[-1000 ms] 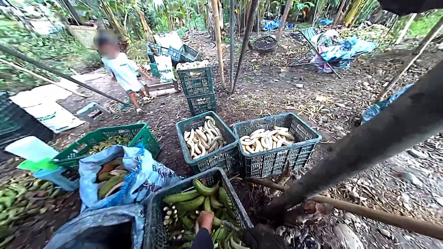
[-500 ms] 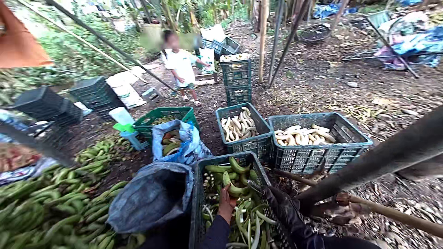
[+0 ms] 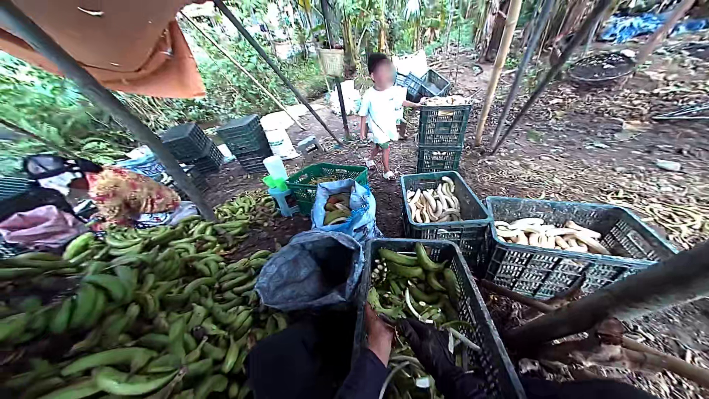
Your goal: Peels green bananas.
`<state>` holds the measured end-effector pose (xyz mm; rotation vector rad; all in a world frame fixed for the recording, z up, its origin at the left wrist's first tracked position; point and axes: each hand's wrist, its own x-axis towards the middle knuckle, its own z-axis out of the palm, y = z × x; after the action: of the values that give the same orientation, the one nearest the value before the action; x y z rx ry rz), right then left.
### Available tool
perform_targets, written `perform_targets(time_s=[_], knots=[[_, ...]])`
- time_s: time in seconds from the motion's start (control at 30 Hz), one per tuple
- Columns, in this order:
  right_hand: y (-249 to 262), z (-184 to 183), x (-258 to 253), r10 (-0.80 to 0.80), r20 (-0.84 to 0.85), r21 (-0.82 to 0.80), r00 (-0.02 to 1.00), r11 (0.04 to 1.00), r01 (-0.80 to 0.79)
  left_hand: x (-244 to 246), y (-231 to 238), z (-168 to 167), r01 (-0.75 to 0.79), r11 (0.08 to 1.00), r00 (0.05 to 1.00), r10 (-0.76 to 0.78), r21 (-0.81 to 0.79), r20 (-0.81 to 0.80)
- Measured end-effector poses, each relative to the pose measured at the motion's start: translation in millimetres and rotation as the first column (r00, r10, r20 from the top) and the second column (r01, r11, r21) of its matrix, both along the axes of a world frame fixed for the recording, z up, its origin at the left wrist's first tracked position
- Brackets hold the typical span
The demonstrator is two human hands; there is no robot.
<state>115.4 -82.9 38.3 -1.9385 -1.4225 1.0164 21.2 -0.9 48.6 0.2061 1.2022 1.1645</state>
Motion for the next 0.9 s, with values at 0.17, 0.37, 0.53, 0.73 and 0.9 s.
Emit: perform_targets(time_s=[0.17, 0.37, 0.53, 0.73, 0.9], knots=[[-11, -44, 36, -0.269, -0.072, -0.252, 0.961, 0.937, 0.243, -5, -8, 13, 0.124, 0.992, 0.990, -0.126, -0.037, -0.070], [-19, 33, 14, -0.390, -0.430, -0.034, 0.814, 0.908, 0.417, -10, 5, 19, 0.472, 0.835, 0.850, -0.346, 0.282, -0.397], [-27, 88, 1, -0.419, -0.647, -0.125, 0.638, 0.883, 0.453, -10, 9, 20, 0.621, 0.467, 0.739, -0.081, 0.630, -0.669], [-20, 68, -21, -0.359, -0.524, -0.259, 0.773, 0.931, 0.257, -12, 8, 25, 0.645, 0.248, 0.718, 0.129, 0.723, -0.684], [-23, 80, -1, -0.426, -0.568, -0.135, 0.704, 0.892, 0.431, -18, 2, 16, 0.634, 0.450, 0.722, -0.052, 0.630, -0.690]])
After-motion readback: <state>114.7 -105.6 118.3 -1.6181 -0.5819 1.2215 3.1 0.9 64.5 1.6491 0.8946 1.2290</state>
